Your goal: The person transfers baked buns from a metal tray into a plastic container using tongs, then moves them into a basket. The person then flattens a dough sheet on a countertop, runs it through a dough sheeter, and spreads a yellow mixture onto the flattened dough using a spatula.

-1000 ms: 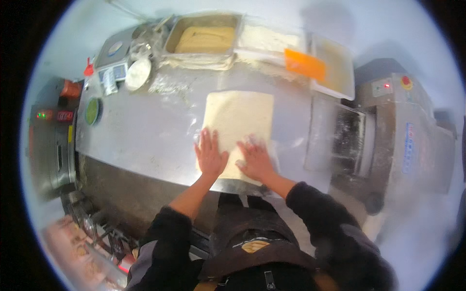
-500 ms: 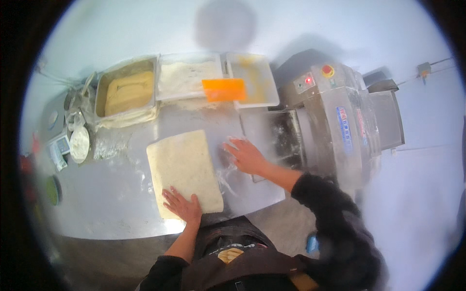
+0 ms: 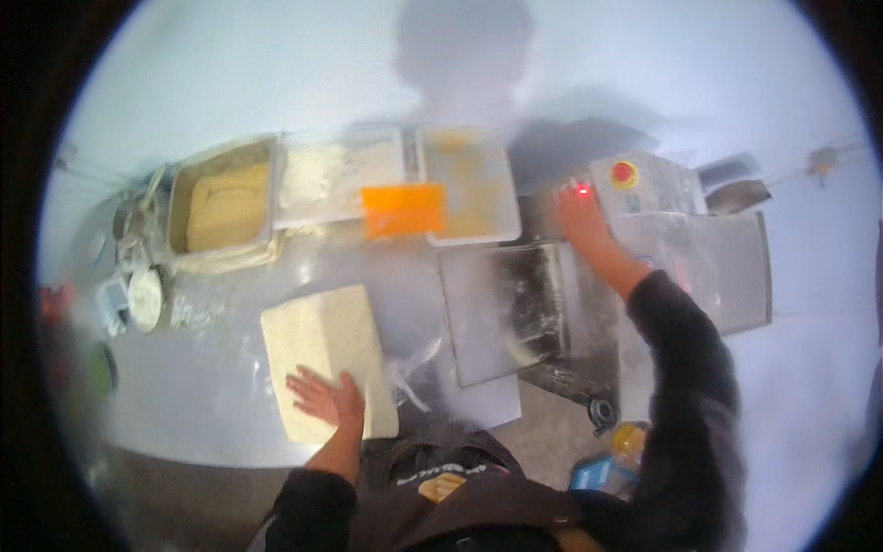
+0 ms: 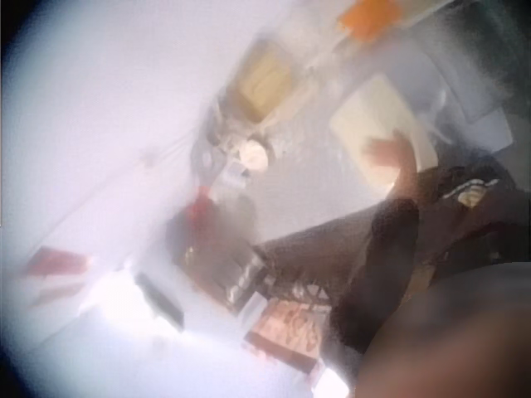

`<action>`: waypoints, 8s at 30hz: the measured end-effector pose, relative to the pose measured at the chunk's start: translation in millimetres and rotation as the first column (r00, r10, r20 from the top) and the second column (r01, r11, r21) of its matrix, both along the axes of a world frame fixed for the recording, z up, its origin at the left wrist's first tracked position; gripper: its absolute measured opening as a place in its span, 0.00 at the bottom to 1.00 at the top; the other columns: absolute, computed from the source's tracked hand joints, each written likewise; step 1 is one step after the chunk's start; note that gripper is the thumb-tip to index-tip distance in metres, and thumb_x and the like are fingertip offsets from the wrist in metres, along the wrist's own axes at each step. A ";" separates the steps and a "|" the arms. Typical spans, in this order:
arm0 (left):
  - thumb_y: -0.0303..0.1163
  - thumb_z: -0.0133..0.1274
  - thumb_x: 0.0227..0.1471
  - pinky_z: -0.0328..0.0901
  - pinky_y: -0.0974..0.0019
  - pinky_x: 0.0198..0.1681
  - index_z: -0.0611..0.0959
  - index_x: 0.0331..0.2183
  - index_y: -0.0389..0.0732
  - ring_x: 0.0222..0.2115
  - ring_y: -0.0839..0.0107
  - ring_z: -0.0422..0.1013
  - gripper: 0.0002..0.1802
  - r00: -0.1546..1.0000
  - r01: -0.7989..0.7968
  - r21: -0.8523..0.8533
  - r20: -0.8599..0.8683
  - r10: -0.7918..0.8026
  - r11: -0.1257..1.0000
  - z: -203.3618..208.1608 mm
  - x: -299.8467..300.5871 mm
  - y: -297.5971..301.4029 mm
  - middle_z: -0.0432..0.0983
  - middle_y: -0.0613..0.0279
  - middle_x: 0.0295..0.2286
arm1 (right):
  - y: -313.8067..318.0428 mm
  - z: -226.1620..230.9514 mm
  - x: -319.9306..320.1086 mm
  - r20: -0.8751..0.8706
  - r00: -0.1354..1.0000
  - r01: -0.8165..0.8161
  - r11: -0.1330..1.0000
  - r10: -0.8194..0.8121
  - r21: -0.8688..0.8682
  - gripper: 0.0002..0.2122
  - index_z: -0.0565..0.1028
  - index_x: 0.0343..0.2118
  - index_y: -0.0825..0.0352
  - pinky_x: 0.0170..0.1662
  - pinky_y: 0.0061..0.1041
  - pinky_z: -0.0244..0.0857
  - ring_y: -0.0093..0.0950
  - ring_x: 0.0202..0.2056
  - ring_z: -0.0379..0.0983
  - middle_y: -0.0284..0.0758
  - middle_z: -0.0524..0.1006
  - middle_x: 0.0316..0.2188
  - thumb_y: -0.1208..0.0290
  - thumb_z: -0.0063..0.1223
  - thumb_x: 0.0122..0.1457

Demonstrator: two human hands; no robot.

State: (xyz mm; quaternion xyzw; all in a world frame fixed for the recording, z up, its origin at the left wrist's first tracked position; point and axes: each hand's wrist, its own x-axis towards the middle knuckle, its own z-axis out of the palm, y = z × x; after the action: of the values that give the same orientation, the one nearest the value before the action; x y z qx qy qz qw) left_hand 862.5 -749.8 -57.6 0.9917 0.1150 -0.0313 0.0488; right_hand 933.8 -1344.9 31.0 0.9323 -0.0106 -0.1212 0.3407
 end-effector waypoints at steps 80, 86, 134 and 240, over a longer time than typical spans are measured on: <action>0.28 0.62 0.54 0.75 0.55 0.48 0.74 0.56 0.30 0.44 0.58 0.78 0.29 0.787 -0.454 -0.799 -0.567 -0.243 0.394 -7.0 200.3 89.6 0.78 0.51 0.48 | 395.4 -119.0 11.7 -0.420 0.834 0.068 -0.691 -0.356 0.720 0.33 0.71 0.59 0.68 0.60 0.36 0.66 0.34 0.54 0.73 0.42 0.78 0.53 0.64 0.72 0.51; 0.25 0.68 0.42 0.74 0.57 0.48 0.74 0.55 0.30 0.44 0.57 0.78 0.37 0.883 -0.280 -0.880 -0.393 -0.258 0.383 99.7 158.7 79.2 0.78 0.51 0.48 | 401.0 -40.8 -56.1 -0.402 0.793 -0.009 -0.667 -0.459 0.745 0.38 0.65 0.63 0.70 0.62 0.35 0.63 0.34 0.57 0.71 0.43 0.75 0.56 0.65 0.73 0.50; 0.39 0.71 0.44 0.67 0.57 0.56 0.80 0.54 0.38 0.49 0.61 0.76 0.36 -0.159 0.819 -0.426 0.475 -0.865 -0.384 328.5 -34.7 -916.9 0.79 0.51 0.48 | -306.6 242.5 -415.0 0.853 -0.047 0.134 0.842 -0.521 0.522 0.40 0.59 0.68 0.67 0.64 0.43 0.59 0.47 0.61 0.63 0.52 0.67 0.57 0.65 0.67 0.55; 0.41 0.45 0.67 0.71 0.56 0.53 0.72 0.60 0.35 0.49 0.59 0.75 0.26 0.960 -0.254 -0.878 -0.281 -0.007 0.405 4.1 198.3 327.5 0.73 0.52 0.54 | 392.6 -236.0 -141.9 0.304 0.381 0.473 0.467 -0.873 0.748 0.18 0.74 0.56 0.63 0.62 0.39 0.64 0.39 0.58 0.70 0.38 0.74 0.57 0.71 0.49 0.63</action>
State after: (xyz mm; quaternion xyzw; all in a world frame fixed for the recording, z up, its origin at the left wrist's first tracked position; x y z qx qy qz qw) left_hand 1060.8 -422.3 -53.6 0.7837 0.1582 -0.2044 0.5648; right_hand 791.9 -952.2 -205.0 0.8630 -0.4953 0.0834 -0.0553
